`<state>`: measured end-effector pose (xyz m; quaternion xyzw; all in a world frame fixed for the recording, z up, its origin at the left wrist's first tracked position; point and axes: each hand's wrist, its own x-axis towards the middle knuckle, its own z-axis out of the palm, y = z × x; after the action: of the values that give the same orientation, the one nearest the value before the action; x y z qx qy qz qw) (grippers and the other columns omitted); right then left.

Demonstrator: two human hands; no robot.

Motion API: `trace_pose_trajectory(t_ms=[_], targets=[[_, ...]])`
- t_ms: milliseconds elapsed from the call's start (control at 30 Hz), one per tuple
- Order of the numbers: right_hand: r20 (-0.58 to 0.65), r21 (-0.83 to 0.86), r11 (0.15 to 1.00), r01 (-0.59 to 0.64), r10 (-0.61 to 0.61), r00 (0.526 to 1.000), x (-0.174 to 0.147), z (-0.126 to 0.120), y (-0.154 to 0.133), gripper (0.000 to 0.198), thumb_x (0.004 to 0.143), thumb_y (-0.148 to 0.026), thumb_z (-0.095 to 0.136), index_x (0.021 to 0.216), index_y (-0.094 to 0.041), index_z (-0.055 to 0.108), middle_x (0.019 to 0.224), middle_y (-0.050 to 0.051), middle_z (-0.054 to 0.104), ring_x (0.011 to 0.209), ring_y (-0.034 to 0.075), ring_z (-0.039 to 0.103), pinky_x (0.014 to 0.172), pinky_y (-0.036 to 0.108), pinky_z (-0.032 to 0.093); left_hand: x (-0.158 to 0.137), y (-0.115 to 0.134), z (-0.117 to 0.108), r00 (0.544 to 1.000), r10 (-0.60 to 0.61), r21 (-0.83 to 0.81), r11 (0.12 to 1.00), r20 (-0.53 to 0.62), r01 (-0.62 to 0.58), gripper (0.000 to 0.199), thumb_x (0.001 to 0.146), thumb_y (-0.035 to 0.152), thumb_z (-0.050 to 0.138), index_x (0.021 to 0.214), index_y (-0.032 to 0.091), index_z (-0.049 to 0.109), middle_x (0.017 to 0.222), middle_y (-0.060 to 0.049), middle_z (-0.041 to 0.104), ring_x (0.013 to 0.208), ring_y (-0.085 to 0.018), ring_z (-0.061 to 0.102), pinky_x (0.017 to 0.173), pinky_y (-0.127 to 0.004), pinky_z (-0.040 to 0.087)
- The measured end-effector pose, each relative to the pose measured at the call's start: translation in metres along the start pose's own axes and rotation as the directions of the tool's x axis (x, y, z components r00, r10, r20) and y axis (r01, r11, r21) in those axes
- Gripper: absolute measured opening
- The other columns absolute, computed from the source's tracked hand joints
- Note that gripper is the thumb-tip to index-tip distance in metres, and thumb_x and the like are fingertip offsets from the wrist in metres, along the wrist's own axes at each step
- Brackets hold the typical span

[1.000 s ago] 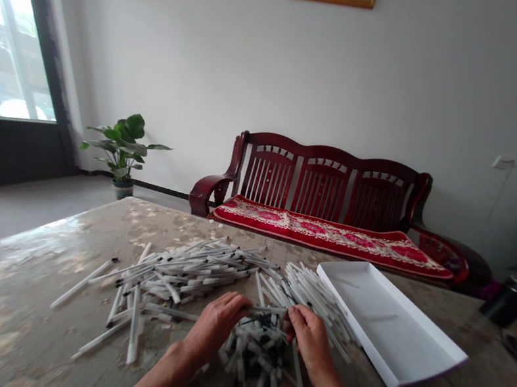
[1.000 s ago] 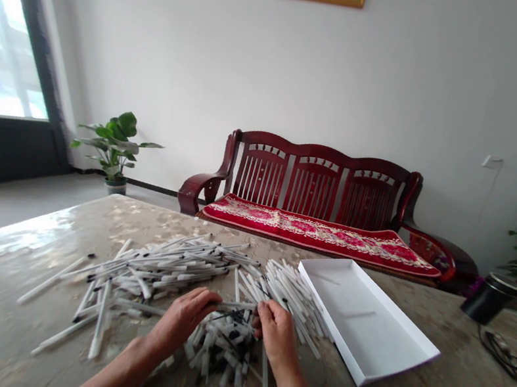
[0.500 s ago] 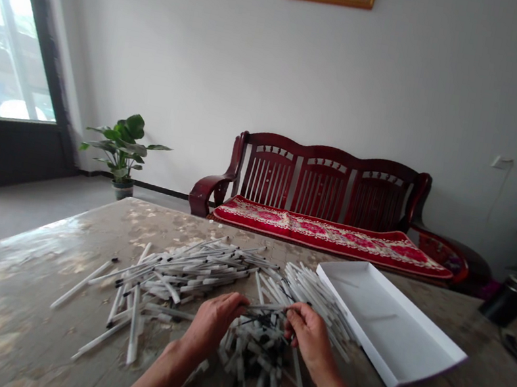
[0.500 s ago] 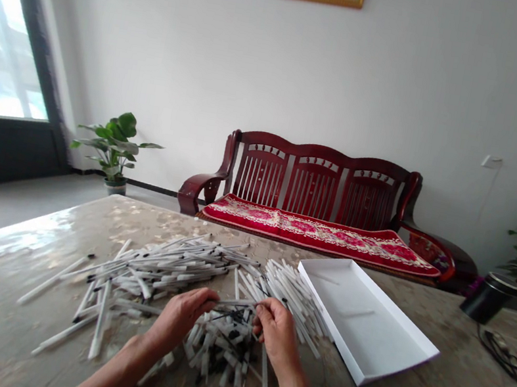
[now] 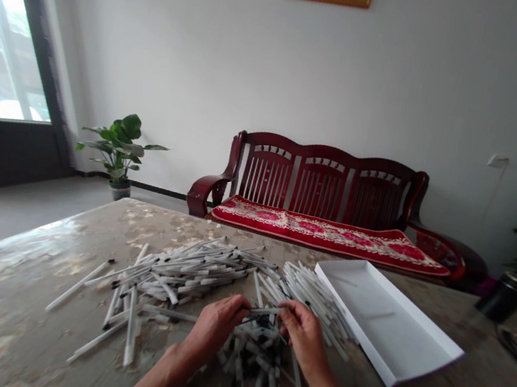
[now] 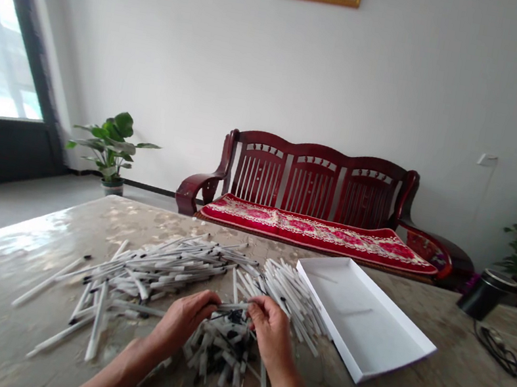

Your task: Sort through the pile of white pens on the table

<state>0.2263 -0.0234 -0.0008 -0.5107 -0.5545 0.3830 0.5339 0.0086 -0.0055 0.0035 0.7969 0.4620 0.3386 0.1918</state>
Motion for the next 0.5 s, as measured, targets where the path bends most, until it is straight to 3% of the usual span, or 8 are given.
trace_pose_trajectory(t_ms=[133,300,400,500], targets=[[-0.013,-0.026,0.998,-0.051,0.05,0.999,0.003,-0.003,0.001,0.042,0.075,-0.061,0.066,0.085,-0.02,0.072,0.064,0.003,0.068,0.055,0.019,0.063,0.043,0.024,0.042,0.002,0.004,-0.001,0.999,-0.022,0.052,0.998,0.029,0.02,0.024,0.093,0.03,0.042,0.094,0.026,0.065,0.088,-0.002,0.073,0.082,-0.019,0.069,0.077,-0.026,0.048],[-0.208,0.074,0.997,-0.022,0.037,0.977,0.01,-0.018,-0.006,0.043,0.068,-0.06,0.072,0.084,-0.02,0.07,0.063,0.002,0.067,0.057,0.02,0.063,0.049,0.028,0.05,0.0,-0.001,-0.009,0.989,-0.143,0.074,0.987,0.025,0.141,0.028,0.097,0.036,0.037,0.098,0.027,0.064,0.084,-0.001,0.073,0.081,-0.02,0.07,0.072,-0.026,0.047],[-0.28,0.156,0.988,-0.008,0.052,0.959,0.012,-0.024,-0.009,0.042,0.066,-0.056,0.074,0.086,-0.02,0.069,0.065,0.002,0.068,0.059,0.02,0.064,0.049,0.028,0.05,-0.002,-0.006,-0.01,0.993,-0.11,0.014,0.994,0.047,0.109,0.031,0.098,0.038,0.036,0.101,0.025,0.064,0.085,-0.002,0.073,0.081,-0.02,0.07,0.073,-0.027,0.048],[-0.252,0.192,0.981,-0.034,0.083,0.964,0.01,-0.02,-0.011,0.039,0.066,-0.054,0.075,0.086,-0.02,0.07,0.065,0.002,0.069,0.059,0.02,0.064,0.049,0.028,0.05,-0.002,-0.007,-0.006,0.999,-0.033,-0.068,0.997,0.038,0.036,0.03,0.095,0.036,0.042,0.113,0.024,0.063,0.092,-0.004,0.074,0.087,-0.021,0.069,0.08,-0.029,0.05]])
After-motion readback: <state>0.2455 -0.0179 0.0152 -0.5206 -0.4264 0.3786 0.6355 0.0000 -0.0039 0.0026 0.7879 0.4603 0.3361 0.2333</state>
